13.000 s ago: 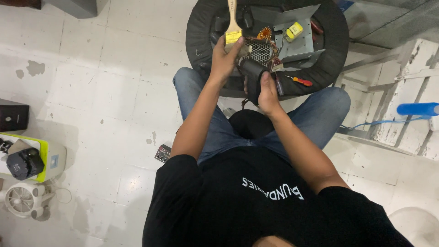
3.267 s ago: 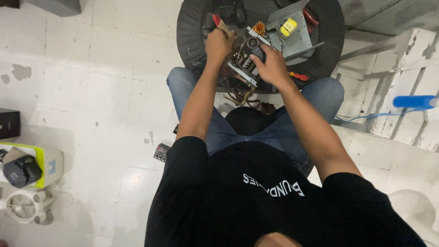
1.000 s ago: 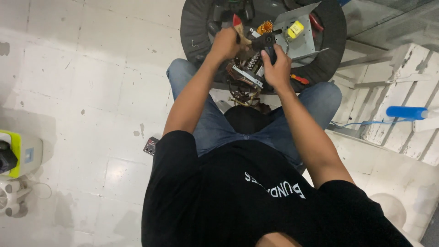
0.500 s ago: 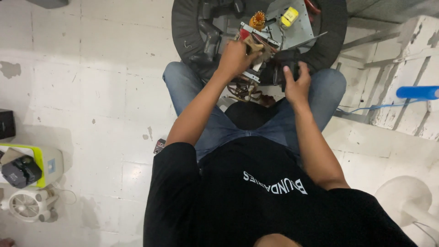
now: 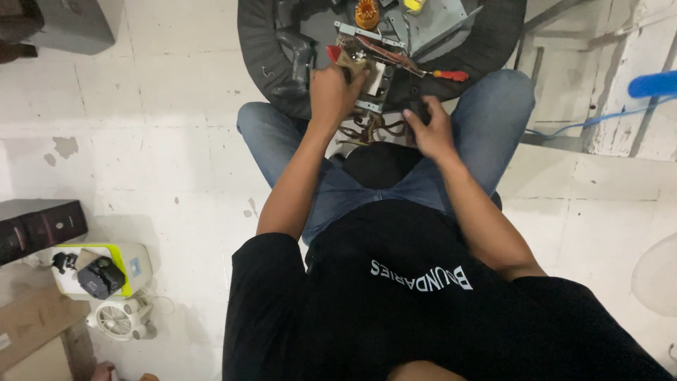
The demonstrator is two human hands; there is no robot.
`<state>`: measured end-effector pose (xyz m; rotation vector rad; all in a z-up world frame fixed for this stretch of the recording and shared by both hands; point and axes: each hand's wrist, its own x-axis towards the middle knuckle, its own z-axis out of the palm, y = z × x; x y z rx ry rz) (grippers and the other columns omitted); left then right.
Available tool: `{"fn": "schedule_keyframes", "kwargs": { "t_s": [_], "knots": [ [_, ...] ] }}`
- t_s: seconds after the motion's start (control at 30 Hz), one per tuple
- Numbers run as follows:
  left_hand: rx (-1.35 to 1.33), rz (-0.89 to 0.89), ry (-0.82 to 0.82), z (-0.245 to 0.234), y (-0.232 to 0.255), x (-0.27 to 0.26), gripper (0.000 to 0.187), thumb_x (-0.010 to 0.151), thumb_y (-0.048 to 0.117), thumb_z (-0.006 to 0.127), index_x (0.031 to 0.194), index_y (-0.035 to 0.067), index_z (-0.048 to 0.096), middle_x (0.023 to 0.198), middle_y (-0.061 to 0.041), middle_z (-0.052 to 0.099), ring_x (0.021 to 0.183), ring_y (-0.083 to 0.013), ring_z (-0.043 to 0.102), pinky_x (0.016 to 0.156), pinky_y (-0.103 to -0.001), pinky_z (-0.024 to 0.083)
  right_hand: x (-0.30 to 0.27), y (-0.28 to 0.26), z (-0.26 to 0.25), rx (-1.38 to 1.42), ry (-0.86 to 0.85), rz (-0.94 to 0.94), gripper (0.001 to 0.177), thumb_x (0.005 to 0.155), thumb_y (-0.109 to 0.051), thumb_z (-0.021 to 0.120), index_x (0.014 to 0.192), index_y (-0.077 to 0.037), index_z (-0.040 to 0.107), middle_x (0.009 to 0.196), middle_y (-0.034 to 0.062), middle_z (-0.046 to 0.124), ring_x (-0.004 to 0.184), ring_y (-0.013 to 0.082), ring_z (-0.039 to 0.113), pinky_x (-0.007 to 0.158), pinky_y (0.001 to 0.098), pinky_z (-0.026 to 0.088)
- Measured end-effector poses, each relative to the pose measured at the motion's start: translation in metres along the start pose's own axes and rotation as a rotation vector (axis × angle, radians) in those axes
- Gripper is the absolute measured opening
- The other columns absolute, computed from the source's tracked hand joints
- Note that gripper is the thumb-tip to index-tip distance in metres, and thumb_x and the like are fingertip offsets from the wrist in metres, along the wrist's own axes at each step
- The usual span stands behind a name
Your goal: The person sits on the floor and uses a handheld vacuum to clean the interior of an open electronic device, likely a power supply unit. They then use a paintbrush to dust the same area. The person handles the device and tools directly.
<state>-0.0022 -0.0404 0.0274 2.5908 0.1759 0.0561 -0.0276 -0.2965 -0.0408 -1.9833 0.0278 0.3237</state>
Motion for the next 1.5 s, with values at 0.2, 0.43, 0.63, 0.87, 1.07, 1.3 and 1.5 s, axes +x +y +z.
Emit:
{"fn": "schedule_keyframes", "kwargs": {
  "t_s": [0.2,0.43,0.63,0.87,1.07,1.3,1.5],
  "knots": [
    [-0.016,0.272,0.316,0.001,0.032,0.004,0.037,0.095,0.034,0.076,0.081,0.000,0.067,0.059,-0.009,0.062,0.047,-0.0249,0.056,0.049,-0.039,0.044,-0.014,0.001,0.017,0.205,0.064,-0.009,0.034,0.096,-0.027,0.070,0.122,-0.009,0.059,0.116,0.0097,0.068,0.108,0.0223,0.064,0.091,0.0353,0.049],
    [0.242,0.145,-0.271,0.021,0.068,0.007,0.032,0.084,0.031,0.080,0.104,0.007,0.074,0.076,-0.020,0.075,0.079,-0.0423,0.077,0.088,-0.054,0.052,0.004,0.003,0.003,0.288,0.344,-0.018,0.048,0.105,-0.030,0.069,0.138,-0.001,0.051,0.132,0.0263,0.055,0.128,0.0434,0.052,0.109,0.0561,0.039],
    [0.416,0.489,-0.109,0.047,0.071,0.001,0.021,0.089,0.013,0.071,0.110,0.014,0.068,0.092,-0.012,0.080,0.095,-0.0289,0.076,0.099,-0.047,0.036,-0.004,-0.016,-0.005,0.542,0.349,-0.102,0.026,0.109,-0.032,0.058,0.124,-0.011,0.060,0.113,0.0081,0.061,0.109,0.0195,0.059,0.099,0.0381,0.045],
    [0.315,0.457,0.172,0.038,0.045,0.046,0.040,0.085,0.037,0.083,0.115,0.017,0.064,0.094,-0.005,0.079,0.098,-0.0253,0.073,0.101,-0.046,0.036,-0.004,-0.020,-0.008,0.536,0.332,-0.117,0.028,0.110,-0.038,0.056,0.127,-0.015,0.058,0.107,0.0056,0.061,0.102,0.0173,0.061,0.096,0.0364,0.047],
    [0.279,0.398,0.218,0.008,0.049,0.025,0.034,0.091,0.034,0.080,0.113,0.011,0.069,0.092,-0.012,0.078,0.092,-0.0324,0.075,0.096,-0.049,0.039,-0.012,-0.043,-0.014,0.540,0.338,-0.107,0.029,0.110,-0.040,0.055,0.124,-0.015,0.056,0.098,0.0023,0.057,0.091,0.0156,0.057,0.086,0.0341,0.046],
    [0.304,0.485,0.241,0.067,0.066,0.025,0.030,0.083,0.026,0.081,0.108,0.012,0.071,0.087,-0.012,0.078,0.088,-0.0311,0.076,0.089,-0.047,0.042,-0.011,-0.048,-0.013,0.490,0.388,-0.147,0.031,0.109,-0.043,0.055,0.122,-0.016,0.057,0.100,0.0052,0.059,0.094,0.0171,0.059,0.090,0.0365,0.046],
    [0.416,0.570,0.165,0.064,0.078,-0.020,0.013,0.084,0.013,0.076,0.095,0.011,0.070,0.082,-0.013,0.076,0.084,-0.0312,0.075,0.091,-0.048,0.039,-0.017,-0.039,-0.011,0.528,0.403,-0.135,0.031,0.110,-0.045,0.053,0.119,-0.016,0.055,0.101,0.0067,0.059,0.096,0.0193,0.061,0.090,0.0375,0.045]
  ]
}}
